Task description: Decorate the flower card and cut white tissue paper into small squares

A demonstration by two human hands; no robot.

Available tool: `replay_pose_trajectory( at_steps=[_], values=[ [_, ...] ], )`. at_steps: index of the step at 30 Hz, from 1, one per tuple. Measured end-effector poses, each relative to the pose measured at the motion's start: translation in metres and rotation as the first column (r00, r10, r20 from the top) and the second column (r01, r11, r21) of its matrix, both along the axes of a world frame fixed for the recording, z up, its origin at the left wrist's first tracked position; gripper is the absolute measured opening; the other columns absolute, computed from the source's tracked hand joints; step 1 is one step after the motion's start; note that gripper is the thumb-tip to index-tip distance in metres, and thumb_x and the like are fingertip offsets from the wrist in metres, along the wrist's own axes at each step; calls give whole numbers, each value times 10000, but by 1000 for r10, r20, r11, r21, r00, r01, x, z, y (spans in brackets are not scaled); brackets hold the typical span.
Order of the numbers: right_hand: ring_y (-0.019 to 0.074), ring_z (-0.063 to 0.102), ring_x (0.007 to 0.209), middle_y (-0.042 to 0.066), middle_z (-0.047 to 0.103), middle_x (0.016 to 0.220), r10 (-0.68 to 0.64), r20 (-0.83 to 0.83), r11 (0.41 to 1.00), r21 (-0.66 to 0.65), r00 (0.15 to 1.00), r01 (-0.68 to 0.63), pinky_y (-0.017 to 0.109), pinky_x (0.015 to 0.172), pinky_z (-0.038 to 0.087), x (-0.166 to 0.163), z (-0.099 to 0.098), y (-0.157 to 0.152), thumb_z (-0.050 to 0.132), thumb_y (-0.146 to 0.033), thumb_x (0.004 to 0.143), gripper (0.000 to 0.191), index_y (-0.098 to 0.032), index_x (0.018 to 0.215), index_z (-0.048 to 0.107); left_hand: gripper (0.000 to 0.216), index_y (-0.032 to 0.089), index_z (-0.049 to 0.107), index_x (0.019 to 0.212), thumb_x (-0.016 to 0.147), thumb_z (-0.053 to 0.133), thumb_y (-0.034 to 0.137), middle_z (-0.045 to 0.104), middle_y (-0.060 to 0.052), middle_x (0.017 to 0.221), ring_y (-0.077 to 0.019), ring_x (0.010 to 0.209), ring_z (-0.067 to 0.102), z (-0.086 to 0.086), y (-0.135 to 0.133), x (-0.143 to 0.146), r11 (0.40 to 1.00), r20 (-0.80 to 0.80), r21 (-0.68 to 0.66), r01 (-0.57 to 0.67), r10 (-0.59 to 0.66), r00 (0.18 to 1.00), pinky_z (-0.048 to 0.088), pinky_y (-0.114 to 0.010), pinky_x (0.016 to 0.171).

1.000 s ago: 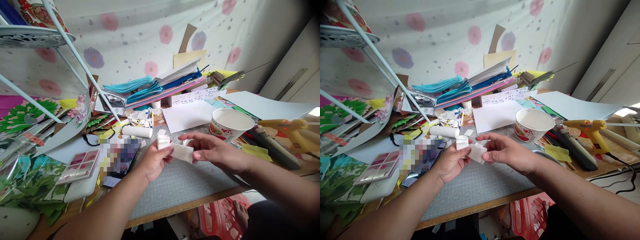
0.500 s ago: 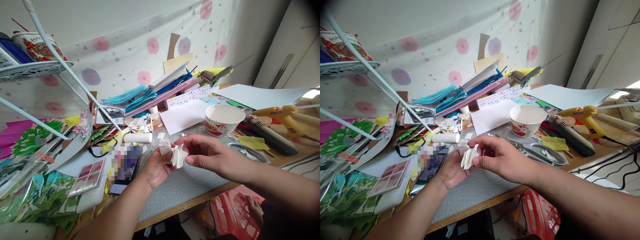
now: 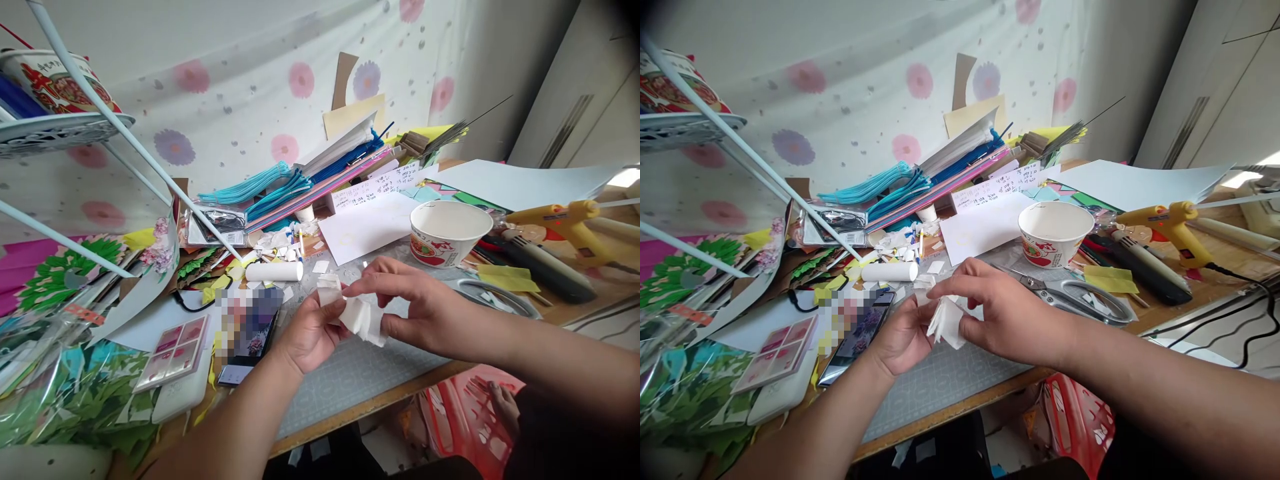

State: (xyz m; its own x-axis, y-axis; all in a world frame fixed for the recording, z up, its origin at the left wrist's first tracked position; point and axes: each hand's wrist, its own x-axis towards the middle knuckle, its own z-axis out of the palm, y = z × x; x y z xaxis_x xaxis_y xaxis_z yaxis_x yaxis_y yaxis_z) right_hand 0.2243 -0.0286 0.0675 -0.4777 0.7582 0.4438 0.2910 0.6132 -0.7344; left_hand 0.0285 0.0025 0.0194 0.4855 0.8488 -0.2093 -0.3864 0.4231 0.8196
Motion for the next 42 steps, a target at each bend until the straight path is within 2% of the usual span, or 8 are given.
replay_pose_trajectory(
  at_steps=[6, 12, 21, 26, 29, 34, 38, 42],
  values=[
    [168, 541, 834, 54, 541, 954, 31, 0, 986, -162, 1000, -31, 334, 781, 458, 4, 1, 0, 611, -96, 741, 272, -177, 995, 663, 361, 150, 643, 982, 676, 821, 222, 618, -19, 788, -104, 625, 558, 2, -5, 2, 998, -35, -17, 53, -53, 998, 438, -220, 563],
    [143, 510, 789, 35, 540, 980, 8, -261, 884, -450, 965, -129, 274, 671, 475, 2, 8, -5, 607, -196, 732, 263, -203, 994, 582, 403, 147, 634, 1006, 669, 827, 256, 628, -51, 872, -129, 706, 578, 1, -4, 2, 998, -10, -5, 67, -67, 998, 450, -239, 625],
    [166, 533, 842, 63, 544, 1018, -8, -56, 972, -237, 998, -5, 343, 791, 489, -1, 2, -9, 597, -92, 702, 398, -194, 1087, 587, 397, 173, 615, 980, 659, 834, 255, 610, -6, 804, -108, 641, 555, 3, -6, 3, 1000, -70, 4, 10, -10, 997, 420, -228, 566],
    [188, 561, 943, 67, 548, 987, -29, -23, 999, -46, 999, 28, 344, 868, 456, 0, -3, -6, 648, -163, 764, 100, -190, 847, 697, 366, 171, 617, 960, 676, 826, 271, 600, 5, 761, -102, 614, 538, 2, -7, 4, 999, -130, 34, 11, -6, 991, 394, -219, 545],
    [192, 590, 920, 61, 607, 948, -89, -94, 985, -154, 992, 74, 328, 852, 457, 4, -2, -3, 659, -289, 812, 116, -184, 768, 682, 384, 185, 617, 984, 712, 797, 387, 609, 6, 743, -102, 598, 527, 1, -7, 3, 995, -148, 104, -5, 20, 989, 381, -216, 540],
    [146, 574, 675, 10, 620, 706, 9, -206, 887, -450, 979, -103, 272, 638, 457, 9, -4, -1, 639, -464, 836, 299, -170, 782, 637, 528, 201, 620, 966, 628, 793, 568, 649, -19, 842, -132, 700, 549, 1, -9, 2, 972, -104, 234, -14, 39, 994, 419, -240, 658],
    [171, 588, 819, 48, 633, 834, 31, -152, 972, -228, 988, -66, 320, 767, 469, 4, -18, 2, 672, -448, 824, 270, -182, 803, 708, 479, 208, 634, 977, 764, 632, 637, 650, -37, 905, -183, 819, 572, 5, -15, 6, 954, 1, 299, 15, -16, 1000, 439, -278, 745],
    [183, 582, 887, 50, 594, 887, -78, -183, 994, -96, 980, 61, 331, 807, 484, -1, -31, 7, 698, -483, 788, 267, -219, 805, 734, 284, 212, 649, 993, 828, 673, 443, 657, -33, 934, -185, 902, 582, 9, -18, 8, 966, 41, 260, -6, -5, 999, 441, -278, 800]
  ],
)
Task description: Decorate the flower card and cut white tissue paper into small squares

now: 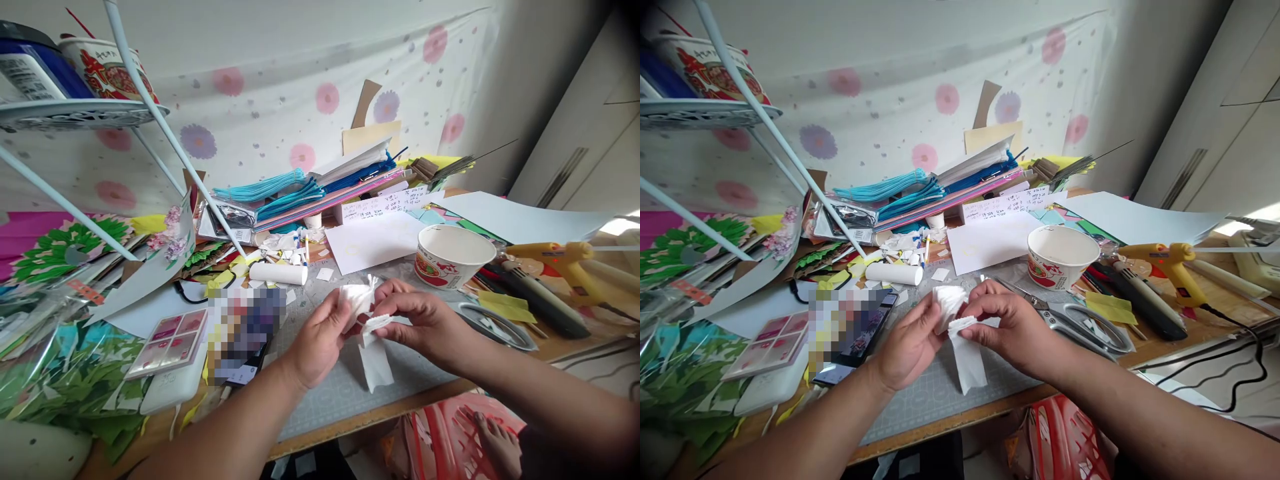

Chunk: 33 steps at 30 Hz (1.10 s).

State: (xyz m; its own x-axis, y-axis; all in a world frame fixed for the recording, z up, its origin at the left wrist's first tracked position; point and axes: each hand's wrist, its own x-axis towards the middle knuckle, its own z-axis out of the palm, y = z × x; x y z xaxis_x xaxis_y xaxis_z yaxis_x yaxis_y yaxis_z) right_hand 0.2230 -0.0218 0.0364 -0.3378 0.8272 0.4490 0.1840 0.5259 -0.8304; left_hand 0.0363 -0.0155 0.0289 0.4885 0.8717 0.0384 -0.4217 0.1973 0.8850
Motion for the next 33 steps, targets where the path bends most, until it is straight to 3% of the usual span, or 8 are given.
replay_pose_trajectory(
  at_steps=[3, 7, 13, 19, 25, 30, 33],
  values=[
    [188, 571, 939, 60, 566, 988, -71, 6, 992, 103, 997, 70, 341, 846, 486, -1, -3, 1, 718, -425, 786, 200, -226, 771, 727, 288, 211, 642, 1023, 790, 736, 353, 645, -33, 996, -182, 954, 571, -1, 0, -1, 1000, -2, -4, -16, 16, 1000, 430, -278, 848],
    [175, 584, 923, 73, 542, 1111, -101, 68, 971, 223, 993, 83, 329, 819, 510, 0, -1, -1, 684, -229, 816, 30, -233, 807, 712, 380, 215, 613, 1123, 780, 755, 296, 633, -49, 1085, -204, 1031, 552, -6, 4, -3, 996, -14, 85, -30, 31, 999, 396, -310, 925],
    [218, 589, 1061, 74, 574, 1173, -167, 247, 901, 432, 954, 46, 348, 865, 506, 2, 5, -8, 597, -75, 795, 249, -266, 920, 696, 389, 198, 618, 1083, 745, 789, 289, 643, -56, 1060, -190, 995, 562, -8, 8, -4, 991, -17, 123, -59, 61, 998, 402, -295, 892],
    [199, 607, 885, 73, 646, 1029, -256, 328, 820, 571, 909, 25, 337, 753, 507, 6, 9, -12, 583, -55, 796, 257, -249, 947, 656, 436, 177, 655, 996, 651, 849, 359, 674, -50, 954, -184, 889, 609, -1, 6, -2, 995, 58, -44, -84, 87, 995, 455, -275, 799],
    [199, 562, 855, 83, 651, 981, -250, 407, 796, 603, 878, -52, 348, 739, 493, 5, 3, -16, 556, -55, 824, 253, -220, 1011, 601, 329, 186, 667, 851, 688, 800, 439, 681, -26, 780, -207, 800, 646, -2, 8, 0, 973, 58, -157, -168, 179, 982, 490, -319, 774],
    [207, 564, 801, 95, 645, 946, -154, 497, 833, 530, 854, -158, 353, 686, 498, -1, 5, -27, 513, -18, 755, 291, -195, 964, 610, 273, 184, 673, 936, 699, 778, 273, 674, -14, 742, -174, 722, 639, 1, 9, -1, 955, 47, -222, -198, 213, 976, 492, -311, 748],
    [201, 579, 846, 102, 613, 1004, -121, 445, 873, 474, 887, -118, 339, 720, 510, 1, 10, -32, 521, -6, 702, 328, -193, 948, 632, 307, 154, 665, 900, 621, 794, 172, 676, -30, 710, -165, 665, 629, 4, 10, -2, 959, 31, -213, -186, 197, 980, 478, -278, 674]
  ],
)
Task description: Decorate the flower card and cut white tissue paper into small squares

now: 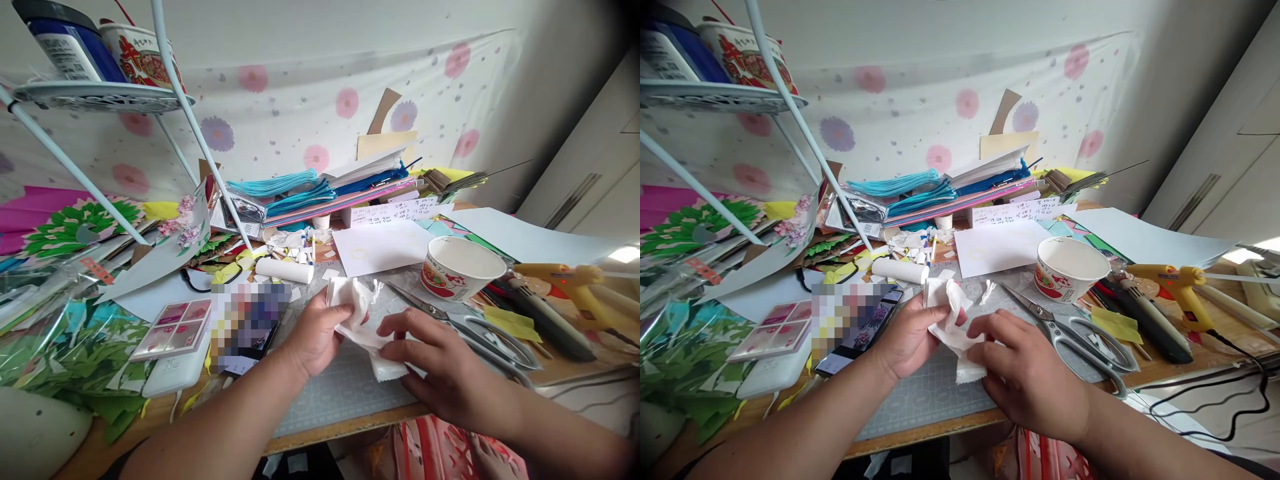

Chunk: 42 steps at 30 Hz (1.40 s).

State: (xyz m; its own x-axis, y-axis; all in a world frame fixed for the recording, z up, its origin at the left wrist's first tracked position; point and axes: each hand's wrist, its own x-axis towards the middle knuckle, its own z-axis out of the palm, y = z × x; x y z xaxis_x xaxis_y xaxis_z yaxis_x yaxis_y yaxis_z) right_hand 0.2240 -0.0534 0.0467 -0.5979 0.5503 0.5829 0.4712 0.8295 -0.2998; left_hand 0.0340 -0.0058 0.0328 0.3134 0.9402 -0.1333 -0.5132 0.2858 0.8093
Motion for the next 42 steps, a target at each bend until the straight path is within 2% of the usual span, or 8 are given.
replay_pose_trajectory(
  at_steps=[5, 9, 17, 21, 25, 33, 37, 42],
  values=[
    [185, 581, 1032, 90, 565, 1112, -18, -169, 989, -145, 985, -7, 287, 851, 499, 8, 9, 0, 554, -53, 771, 215, -211, 887, 643, 297, 142, 644, 869, 617, 796, 181, 678, -36, 698, -163, 638, 628, 2, -1, 0, 1000, -27, -10, 9, -9, 1000, 475, -268, 637],
    [198, 557, 1144, 95, 538, 1260, 20, -167, 963, -262, 986, -64, 310, 929, 475, 11, 12, 2, 561, -60, 795, 185, -205, 877, 641, 315, 156, 631, 890, 649, 815, 240, 663, -17, 686, -152, 611, 624, 1, -1, -1, 999, -41, -18, 30, -31, 999, 474, -260, 605],
    [205, 507, 1247, 114, 478, 1377, 75, -149, 952, -285, 986, -116, 289, 1025, 419, 9, 19, 6, 576, 11, 732, 258, -173, 885, 673, 583, 105, 649, 855, 593, 799, 604, 604, -41, 652, -137, 572, 563, 0, -3, -4, 964, -26, 65, 256, -255, 967, 446, -252, 566],
    [194, 507, 1246, 118, 505, 1349, 104, -162, 942, -299, 981, -150, 260, 1022, 418, 7, 24, 8, 566, 37, 702, 304, -165, 896, 686, 625, 138, 629, 1054, 580, 863, 472, 640, -77, 876, -174, 752, 608, 0, -4, -5, 938, -41, 91, 334, -332, 942, 463, -259, 657],
    [205, 522, 1233, 139, 567, 1273, 127, -160, 942, -289, 979, -169, 264, 1007, 432, 4, 26, 9, 568, 28, 694, 288, -151, 880, 697, 479, 170, 629, 1017, 630, 859, 332, 614, -28, 859, -122, 711, 573, 1, -5, -8, 930, -134, 114, 350, -335, 933, 443, -218, 628],
    [217, 557, 1180, 121, 531, 1320, 103, -186, 947, -282, 977, -153, 319, 976, 459, 8, 22, 9, 571, -16, 744, 254, -187, 889, 691, 495, 139, 638, 893, 614, 835, 498, 570, -1, 676, -102, 596, 510, -3, -3, -9, 931, -153, 139, 336, -315, 936, 407, -215, 580],
    [210, 548, 1163, 117, 523, 1279, 113, -192, 951, -265, 975, -162, 323, 974, 455, 12, 20, 10, 556, 3, 726, 271, -178, 885, 681, 551, 125, 656, 901, 612, 805, 570, 590, -20, 707, -110, 603, 516, -4, -3, -8, 939, -150, 127, 320, -300, 942, 419, -228, 584],
    [225, 519, 1187, 116, 534, 1255, 121, -123, 963, -225, 985, -146, 350, 990, 437, 12, 19, 8, 534, 37, 660, 359, -172, 910, 684, 385, 137, 690, 944, 711, 778, 430, 656, -39, 785, -118, 619, 557, 1, -5, -7, 944, -152, 99, 314, -297, 943, 454, -245, 608]
  ],
)
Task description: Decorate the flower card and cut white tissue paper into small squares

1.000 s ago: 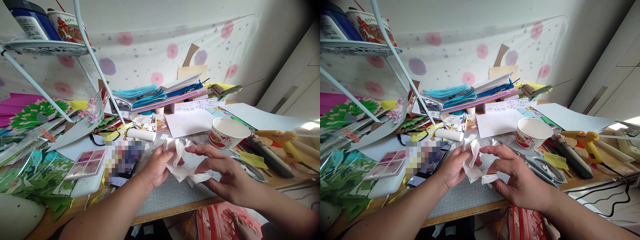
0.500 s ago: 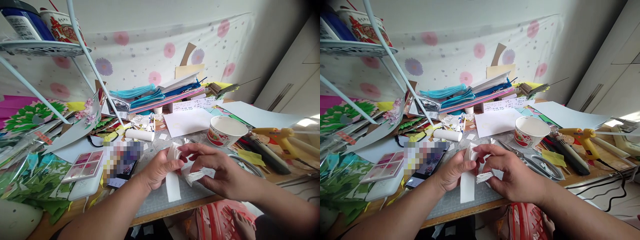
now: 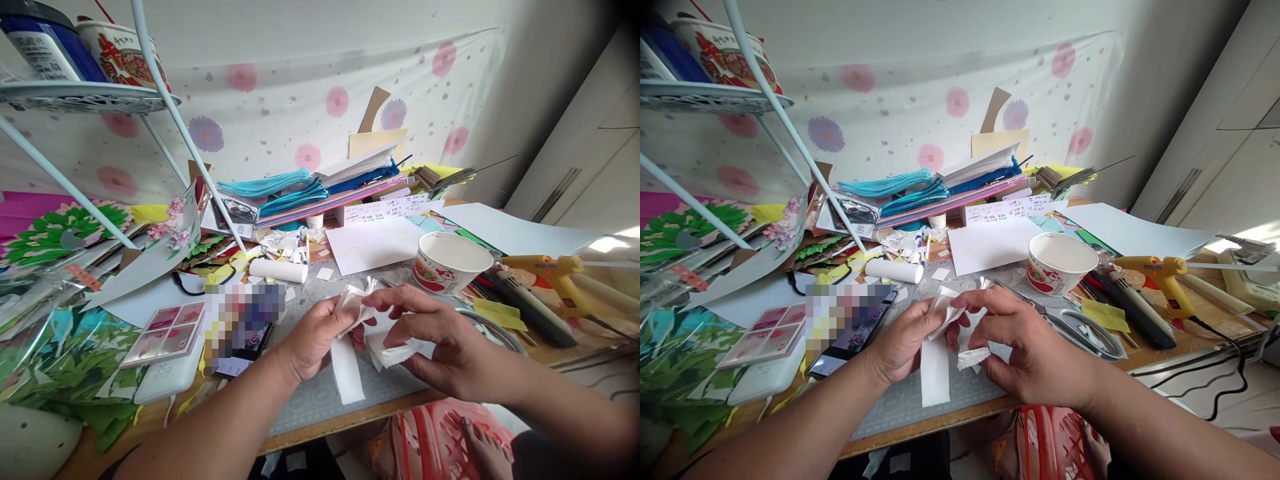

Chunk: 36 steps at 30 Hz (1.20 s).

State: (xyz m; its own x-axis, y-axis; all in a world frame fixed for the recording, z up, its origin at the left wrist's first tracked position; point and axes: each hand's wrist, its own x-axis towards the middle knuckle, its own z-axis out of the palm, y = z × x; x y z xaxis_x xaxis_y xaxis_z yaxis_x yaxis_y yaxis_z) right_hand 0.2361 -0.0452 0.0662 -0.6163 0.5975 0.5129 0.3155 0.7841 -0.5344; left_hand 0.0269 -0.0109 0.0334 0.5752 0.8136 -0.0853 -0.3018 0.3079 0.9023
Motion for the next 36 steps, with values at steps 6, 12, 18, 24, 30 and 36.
replay_pose_trajectory(
  at_steps=[6, 12, 18, 24, 30, 36],
  values=[
    [231, 572, 1110, 154, 581, 1232, 14, 86, 998, 56, 996, -19, 355, 924, 478, -4, 3, -3, 537, 15, 669, 314, -146, 902, 673, 275, 123, 721, 883, 656, 823, 240, 671, -23, 707, -120, 670, 581, 0, -1, 5, 998, -28, -31, -48, 47, 999, 447, -208, 640],
    [181, 631, 1013, 117, 665, 1051, -15, 27, 999, -35, 1000, 16, 279, 895, 499, -13, -5, -7, 533, 23, 706, 277, -155, 886, 645, 288, 103, 710, 888, 746, 760, 349, 700, -77, 836, -168, 784, 629, -1, 1, 6, 986, 20, -70, -151, 153, 988, 482, -264, 752],
    [183, 660, 870, 71, 697, 968, 62, 15, 892, -450, 998, -49, 260, 758, 522, -18, -7, -24, 588, -60, 724, 164, -194, 808, 630, 293, 149, 623, 927, 800, 685, 405, 627, -25, 720, -119, 601, 575, -1, 10, 1, 946, 105, -149, -287, 304, 947, 513, -306, 672],
    [80, 441, 528, -27, 518, 624, -124, -323, 538, -817, 938, -210, 189, 476, 358, -19, -4, -16, 653, -442, 812, 283, -182, 744, 564, 358, 148, 630, 920, 786, 695, 474, 616, -13, 677, -87, 511, 476, -1, 0, 3, 963, 99, -42, -266, 269, 958, 398, -217, 529],
    [113, 465, 597, -21, 496, 613, -355, -380, 824, -559, 854, 94, 237, 568, 401, -43, -15, 6, 687, -482, 771, 359, -170, 627, 584, 442, 195, 686, 893, 802, 591, 617, 671, -32, 837, -189, 782, 579, -7, -16, 10, 916, -82, 286, -279, 314, 946, 446, -273, 742],
    [98, 518, 510, -21, 471, 700, -428, -456, 793, -603, 780, 83, 256, 462, 446, -51, -25, 11, 749, -486, 711, 365, -175, 578, 612, 574, 215, 639, 1079, 831, 449, 697, 671, -51, 788, -223, 715, 616, -11, -14, 7, 963, -28, 253, -93, 103, 994, 448, -295, 613]
  ],
)
